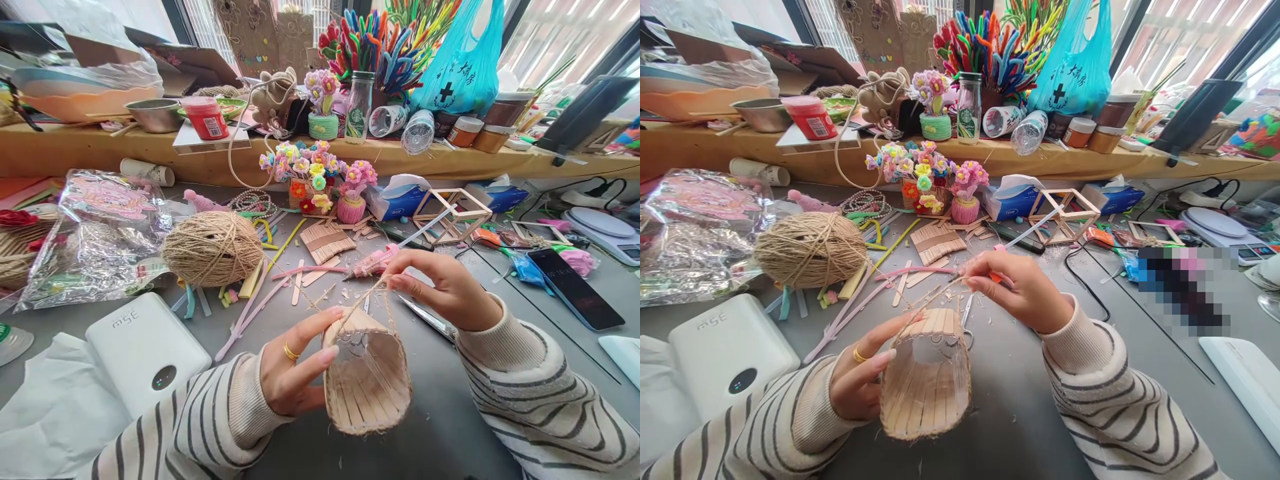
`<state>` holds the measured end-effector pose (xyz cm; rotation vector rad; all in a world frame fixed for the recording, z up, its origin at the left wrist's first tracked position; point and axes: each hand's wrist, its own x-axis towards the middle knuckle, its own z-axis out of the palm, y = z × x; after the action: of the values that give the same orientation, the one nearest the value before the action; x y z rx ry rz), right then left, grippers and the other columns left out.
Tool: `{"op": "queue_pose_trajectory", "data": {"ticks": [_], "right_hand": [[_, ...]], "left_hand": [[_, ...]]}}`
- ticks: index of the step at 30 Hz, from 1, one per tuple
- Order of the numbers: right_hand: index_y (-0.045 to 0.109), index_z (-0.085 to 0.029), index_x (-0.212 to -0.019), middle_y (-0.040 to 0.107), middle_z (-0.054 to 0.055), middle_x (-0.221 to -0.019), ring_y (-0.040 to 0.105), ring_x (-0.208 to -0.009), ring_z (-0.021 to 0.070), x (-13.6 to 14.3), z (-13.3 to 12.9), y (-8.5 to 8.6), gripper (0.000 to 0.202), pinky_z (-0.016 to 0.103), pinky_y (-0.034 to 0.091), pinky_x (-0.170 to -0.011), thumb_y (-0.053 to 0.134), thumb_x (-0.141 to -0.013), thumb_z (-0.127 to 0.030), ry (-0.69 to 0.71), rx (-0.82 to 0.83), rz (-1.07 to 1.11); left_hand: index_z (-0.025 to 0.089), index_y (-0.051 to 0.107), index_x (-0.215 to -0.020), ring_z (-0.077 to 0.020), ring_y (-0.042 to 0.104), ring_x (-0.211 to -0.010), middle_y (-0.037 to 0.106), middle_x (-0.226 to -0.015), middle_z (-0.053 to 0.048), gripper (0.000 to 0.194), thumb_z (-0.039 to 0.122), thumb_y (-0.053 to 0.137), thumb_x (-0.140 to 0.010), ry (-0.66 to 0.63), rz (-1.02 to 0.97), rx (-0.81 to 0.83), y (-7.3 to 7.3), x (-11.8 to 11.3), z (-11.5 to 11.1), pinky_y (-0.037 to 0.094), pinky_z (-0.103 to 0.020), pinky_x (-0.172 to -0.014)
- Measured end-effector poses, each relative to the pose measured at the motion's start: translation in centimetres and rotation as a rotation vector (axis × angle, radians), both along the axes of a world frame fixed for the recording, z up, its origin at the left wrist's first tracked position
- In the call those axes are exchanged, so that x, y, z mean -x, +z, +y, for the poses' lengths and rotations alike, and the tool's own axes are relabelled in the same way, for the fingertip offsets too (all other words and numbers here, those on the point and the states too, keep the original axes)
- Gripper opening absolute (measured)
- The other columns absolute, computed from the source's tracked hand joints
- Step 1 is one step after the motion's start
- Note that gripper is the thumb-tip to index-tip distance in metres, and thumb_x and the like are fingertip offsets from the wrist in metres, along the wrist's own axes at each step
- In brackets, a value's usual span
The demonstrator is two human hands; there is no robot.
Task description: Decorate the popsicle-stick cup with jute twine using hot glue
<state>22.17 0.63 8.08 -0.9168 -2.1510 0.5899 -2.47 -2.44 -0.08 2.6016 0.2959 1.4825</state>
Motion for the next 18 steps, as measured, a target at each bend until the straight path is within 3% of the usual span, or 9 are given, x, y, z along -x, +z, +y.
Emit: {"op": "queue_pose_trajectory", "data": {"ticks": [6,18], "right_hand": [[0.063,-0.019,-0.087,0.067,0.002,-0.078,0.061,-0.072,0.0121,1.0,-1.2,0.3,0.006,0.023,0.048,-0.065,0.057,-0.086,-0.020,-0.210,-0.191,0.074],[0.064,-0.024,-0.094,0.061,0.000,-0.078,0.056,-0.065,0.0100,1.0,-2.4,1.5,0.018,0.023,0.044,-0.054,0.056,-0.085,-0.011,-0.214,-0.288,0.041]], "left_hand": [[0.015,0.021,-0.144,-0.0252,0.046,-0.128,0.033,-0.148,-0.019,0.070,0.026,0.059,-0.086,-0.014,-0.020,0.033,-0.3,0.0,-0.1,0.052,-0.037,-0.095],[0.015,0.025,-0.142,-0.0284,0.053,-0.121,0.044,-0.139,-0.023,0.077,0.028,0.067,-0.079,-0.056,-0.131,0.115,-0.8,-0.1,-0.1,0.054,-0.042,-0.091]]}}
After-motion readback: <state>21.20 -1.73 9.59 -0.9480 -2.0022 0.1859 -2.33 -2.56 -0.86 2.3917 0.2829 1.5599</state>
